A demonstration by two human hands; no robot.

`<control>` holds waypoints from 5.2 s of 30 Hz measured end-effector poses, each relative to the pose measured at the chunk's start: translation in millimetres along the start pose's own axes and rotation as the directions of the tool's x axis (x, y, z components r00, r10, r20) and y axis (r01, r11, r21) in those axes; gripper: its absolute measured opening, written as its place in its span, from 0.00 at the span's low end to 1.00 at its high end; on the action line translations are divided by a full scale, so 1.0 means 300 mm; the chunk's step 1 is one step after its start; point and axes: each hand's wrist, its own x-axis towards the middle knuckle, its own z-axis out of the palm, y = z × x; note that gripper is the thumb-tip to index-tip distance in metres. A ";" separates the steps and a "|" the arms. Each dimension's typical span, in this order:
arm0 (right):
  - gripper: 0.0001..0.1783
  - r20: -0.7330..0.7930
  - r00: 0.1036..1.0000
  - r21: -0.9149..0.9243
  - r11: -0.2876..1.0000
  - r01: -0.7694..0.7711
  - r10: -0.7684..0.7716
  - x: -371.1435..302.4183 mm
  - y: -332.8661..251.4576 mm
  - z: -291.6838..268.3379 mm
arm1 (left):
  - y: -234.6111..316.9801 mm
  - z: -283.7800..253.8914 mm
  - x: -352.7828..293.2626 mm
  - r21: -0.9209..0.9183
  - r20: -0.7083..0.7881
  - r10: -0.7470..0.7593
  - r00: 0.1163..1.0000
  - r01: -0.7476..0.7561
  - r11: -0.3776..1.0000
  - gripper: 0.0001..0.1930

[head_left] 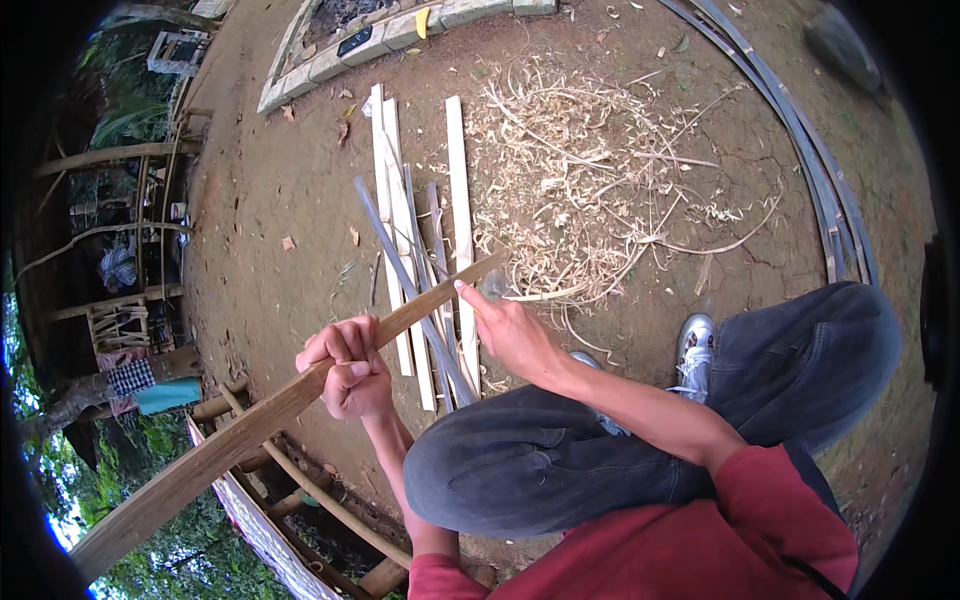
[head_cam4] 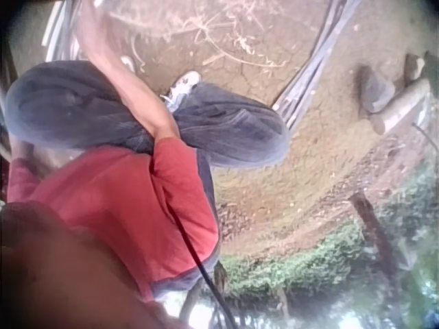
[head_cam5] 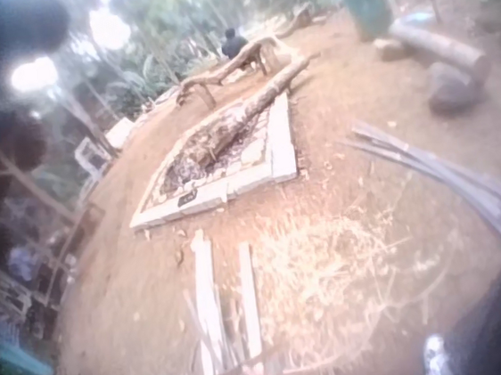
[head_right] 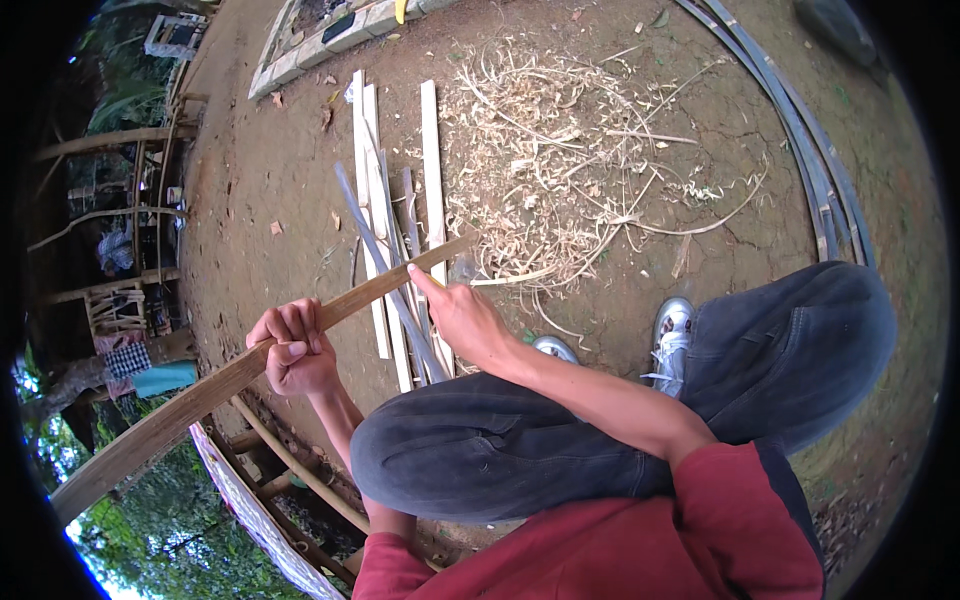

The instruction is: The person whittles and shapes a long strip of wood using a small knife, shaving off thin layers into a pile on the ground.

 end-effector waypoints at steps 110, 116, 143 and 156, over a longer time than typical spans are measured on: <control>0.16 0.241 0.969 -0.124 0.992 -0.015 0.044 0.023 0.122 0.021 | -0.007 0.036 -0.023 0.074 -0.273 0.065 0.960 -0.047 0.996 0.09; 0.16 0.150 0.982 -0.194 0.977 -0.084 0.114 0.057 0.292 0.040 | -0.010 0.068 0.006 0.038 -0.282 0.075 0.956 -0.067 0.997 0.09; 0.23 0.078 0.983 -0.178 0.968 0.178 -0.167 0.016 0.132 -0.017 | -0.013 0.057 -0.009 0.032 -0.352 0.073 0.933 -0.066 0.997 0.09; 0.19 0.167 0.981 -0.025 0.995 -0.092 0.095 0.010 0.253 0.029 | -0.016 0.035 0.000 0.066 -0.372 0.143 0.917 -0.127 0.990 0.08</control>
